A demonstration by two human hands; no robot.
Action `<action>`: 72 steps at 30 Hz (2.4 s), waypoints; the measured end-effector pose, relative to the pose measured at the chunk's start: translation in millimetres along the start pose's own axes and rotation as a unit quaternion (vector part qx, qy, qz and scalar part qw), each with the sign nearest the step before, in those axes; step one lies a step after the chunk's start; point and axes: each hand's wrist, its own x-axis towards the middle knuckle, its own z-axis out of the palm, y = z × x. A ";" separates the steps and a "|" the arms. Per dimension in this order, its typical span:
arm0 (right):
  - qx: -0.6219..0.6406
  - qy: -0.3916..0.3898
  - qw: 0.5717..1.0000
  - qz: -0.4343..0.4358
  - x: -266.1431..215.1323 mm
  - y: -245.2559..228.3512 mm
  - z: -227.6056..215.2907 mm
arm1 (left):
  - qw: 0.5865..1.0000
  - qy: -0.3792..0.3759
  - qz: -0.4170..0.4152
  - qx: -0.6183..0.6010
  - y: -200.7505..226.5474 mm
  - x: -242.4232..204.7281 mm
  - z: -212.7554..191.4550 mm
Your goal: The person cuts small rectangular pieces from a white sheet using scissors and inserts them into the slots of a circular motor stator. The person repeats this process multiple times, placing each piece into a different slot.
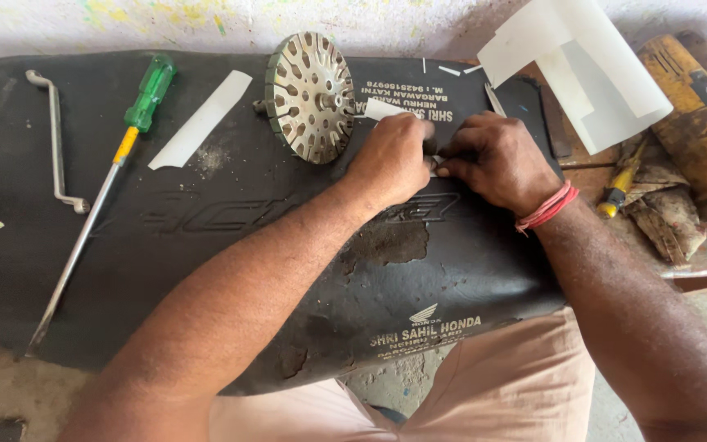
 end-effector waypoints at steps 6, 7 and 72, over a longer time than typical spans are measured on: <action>-0.022 -0.008 1.000 0.000 -2.6 4.0 0.3 | 0.999 -0.025 -0.004 0.025 8.4 -2.5 0.7; -0.021 -0.010 1.000 0.003 -2.1 4.1 1.3 | 0.999 -0.036 -0.009 0.032 9.4 -2.7 0.8; -0.089 0.028 0.983 0.161 -14.0 -28.1 -44.5 | 0.999 -0.016 0.006 0.044 18.5 -15.9 -10.8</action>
